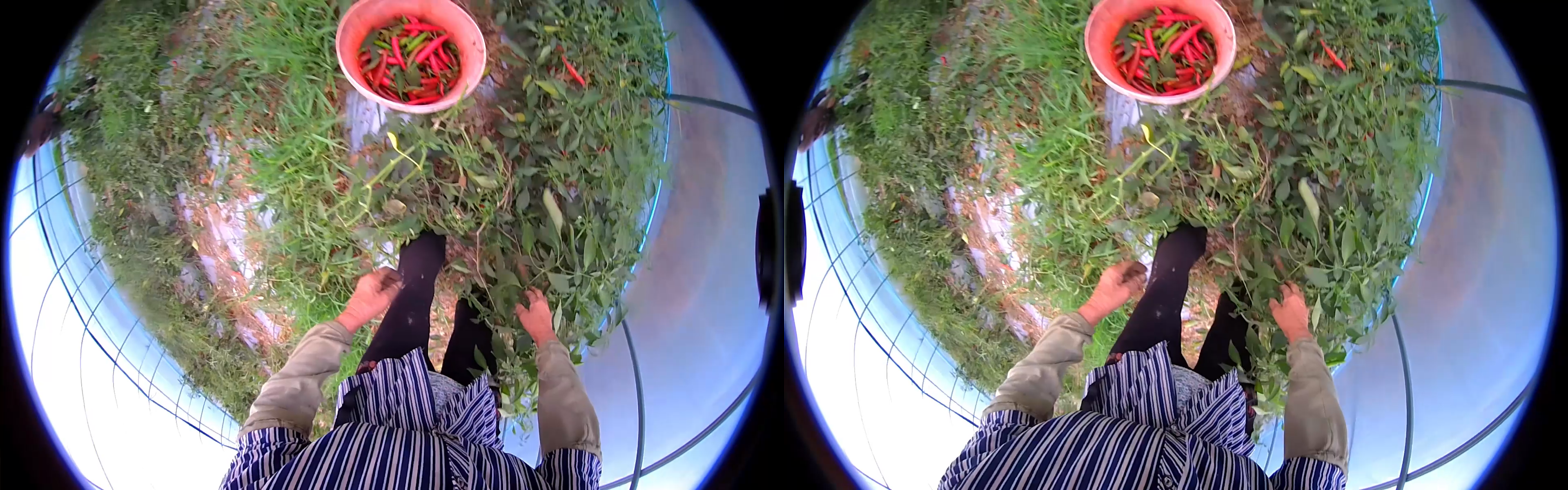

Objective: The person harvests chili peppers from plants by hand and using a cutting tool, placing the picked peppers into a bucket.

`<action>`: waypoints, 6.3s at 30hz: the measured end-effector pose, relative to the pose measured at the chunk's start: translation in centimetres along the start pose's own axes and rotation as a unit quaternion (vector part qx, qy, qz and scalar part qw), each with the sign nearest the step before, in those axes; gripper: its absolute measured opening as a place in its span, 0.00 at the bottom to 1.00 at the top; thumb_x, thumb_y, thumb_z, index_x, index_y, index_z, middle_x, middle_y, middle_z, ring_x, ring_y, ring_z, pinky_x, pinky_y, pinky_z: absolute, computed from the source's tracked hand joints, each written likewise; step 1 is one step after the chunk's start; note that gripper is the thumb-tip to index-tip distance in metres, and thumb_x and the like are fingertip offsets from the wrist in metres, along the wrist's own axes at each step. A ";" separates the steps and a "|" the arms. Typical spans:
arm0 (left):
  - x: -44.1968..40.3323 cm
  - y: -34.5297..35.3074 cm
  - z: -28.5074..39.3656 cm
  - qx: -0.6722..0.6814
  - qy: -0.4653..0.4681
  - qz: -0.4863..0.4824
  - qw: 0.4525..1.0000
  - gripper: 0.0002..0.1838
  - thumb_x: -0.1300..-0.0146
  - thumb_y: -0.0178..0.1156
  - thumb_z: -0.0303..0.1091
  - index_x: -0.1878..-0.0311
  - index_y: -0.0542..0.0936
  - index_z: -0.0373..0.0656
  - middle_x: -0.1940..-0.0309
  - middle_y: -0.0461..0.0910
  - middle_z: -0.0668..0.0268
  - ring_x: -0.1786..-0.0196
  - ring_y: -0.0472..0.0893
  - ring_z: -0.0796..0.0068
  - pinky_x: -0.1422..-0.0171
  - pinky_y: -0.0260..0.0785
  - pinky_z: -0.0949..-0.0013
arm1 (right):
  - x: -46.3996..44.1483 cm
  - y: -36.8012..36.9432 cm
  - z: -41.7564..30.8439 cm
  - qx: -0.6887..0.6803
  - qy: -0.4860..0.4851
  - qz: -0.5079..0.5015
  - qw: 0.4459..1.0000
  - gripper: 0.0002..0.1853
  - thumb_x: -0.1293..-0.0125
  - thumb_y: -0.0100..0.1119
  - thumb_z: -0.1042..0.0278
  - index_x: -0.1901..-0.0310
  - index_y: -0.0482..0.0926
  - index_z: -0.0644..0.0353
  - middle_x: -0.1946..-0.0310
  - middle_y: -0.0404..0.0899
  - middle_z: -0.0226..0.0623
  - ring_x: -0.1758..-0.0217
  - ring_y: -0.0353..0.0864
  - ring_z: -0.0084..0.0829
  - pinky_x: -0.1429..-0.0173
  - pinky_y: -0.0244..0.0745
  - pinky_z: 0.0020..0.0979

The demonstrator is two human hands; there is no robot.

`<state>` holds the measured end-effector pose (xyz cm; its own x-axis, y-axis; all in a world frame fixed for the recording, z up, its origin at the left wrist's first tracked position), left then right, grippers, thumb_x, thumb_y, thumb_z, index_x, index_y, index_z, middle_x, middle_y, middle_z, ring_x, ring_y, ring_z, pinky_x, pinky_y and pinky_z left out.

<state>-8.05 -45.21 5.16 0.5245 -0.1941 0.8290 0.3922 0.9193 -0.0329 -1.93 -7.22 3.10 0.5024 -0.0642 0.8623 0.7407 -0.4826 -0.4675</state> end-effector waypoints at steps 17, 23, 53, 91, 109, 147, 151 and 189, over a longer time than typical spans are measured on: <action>16.3 -6.1 -7.4 0.033 -0.104 0.239 0.965 0.10 0.50 0.56 0.32 0.67 0.78 0.36 0.76 0.80 0.54 0.72 0.81 0.61 0.64 0.73 0.62 | 6.5 -4.1 0.4 -0.422 0.099 -0.060 0.899 0.07 0.41 0.51 0.70 0.64 0.71 0.64 0.77 0.74 0.34 0.81 0.73 0.25 0.83 0.61 0.21; 23.9 -0.9 -13.6 0.251 -0.164 0.341 0.891 0.11 0.48 0.53 0.31 0.69 0.78 0.32 0.80 0.79 0.58 0.80 0.80 0.70 0.73 0.74 0.67 | 4.0 -7.3 2.9 -0.314 0.050 -0.055 0.947 0.12 0.40 0.50 0.63 0.62 0.74 0.64 0.74 0.78 0.38 0.81 0.74 0.28 0.83 0.62 0.26; 27.6 4.3 -14.9 0.369 -0.101 0.368 0.847 0.12 0.46 0.55 0.33 0.65 0.77 0.31 0.79 0.78 0.59 0.80 0.78 0.70 0.76 0.71 0.71 | 7.6 -14.2 -2.6 -0.302 0.000 -0.080 0.950 0.08 0.41 0.48 0.71 0.62 0.69 0.65 0.75 0.77 0.41 0.78 0.79 0.34 0.84 0.63 0.27; 22.4 -23.9 -10.3 0.402 -0.141 0.235 0.873 0.07 0.43 0.52 0.29 0.67 0.76 0.36 0.79 0.79 0.55 0.81 0.79 0.64 0.83 0.64 0.64 | 17.1 -2.3 -12.6 -0.272 -0.028 0.280 0.920 0.24 0.41 0.56 0.54 0.56 0.72 0.72 0.57 0.74 0.52 0.58 0.73 0.45 0.60 0.68 0.42; 22.2 -24.0 -6.2 0.414 -0.078 0.212 0.882 0.04 0.43 0.49 0.24 0.68 0.74 0.35 0.83 0.72 0.64 0.86 0.68 0.74 0.85 0.56 0.70 | 18.9 1.3 -13.4 -0.624 0.031 0.120 0.771 0.12 0.46 0.51 0.78 0.59 0.68 0.70 0.71 0.76 0.52 0.74 0.79 0.48 0.76 0.77 0.45; 23.3 -25.1 -3.1 0.013 0.025 0.230 0.973 0.08 0.47 0.56 0.28 0.68 0.76 0.32 0.78 0.76 0.58 0.79 0.73 0.67 0.78 0.64 0.64 | 16.1 2.3 -15.0 -0.603 0.036 0.058 0.795 0.12 0.43 0.48 0.75 0.58 0.66 0.72 0.67 0.77 0.58 0.71 0.80 0.51 0.71 0.78 0.44; 22.5 -24.5 -3.3 0.073 0.056 0.223 0.970 0.07 0.46 0.54 0.28 0.69 0.77 0.33 0.79 0.76 0.60 0.77 0.74 0.68 0.75 0.66 0.64 | 16.3 2.0 -15.2 -0.598 0.040 0.063 0.798 0.11 0.43 0.48 0.76 0.59 0.66 0.72 0.67 0.77 0.57 0.71 0.80 0.52 0.71 0.78 0.44; 20.2 -25.2 -7.0 0.495 -0.087 0.203 0.841 0.21 0.36 0.41 0.42 0.44 0.68 0.40 0.50 0.75 0.53 0.51 0.77 0.57 0.51 0.67 0.59 | 14.6 0.5 -12.8 -0.691 0.042 0.078 0.717 0.16 0.38 0.44 0.67 0.54 0.65 0.71 0.61 0.74 0.53 0.61 0.77 0.49 0.60 0.72 0.43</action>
<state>-2.04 -74.67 18.86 0.3110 0.1788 0.9334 -0.6580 0.7492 0.0756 0.05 -19.55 17.93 0.4601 -0.2361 0.8559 -0.5008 -0.8650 0.0306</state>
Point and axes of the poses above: each hand's wrist, its own x-axis away from the middle knuckle, its own y-axis out of the palm, z = x × y, the point moved 6 cm from there along -x, towards the middle knuckle
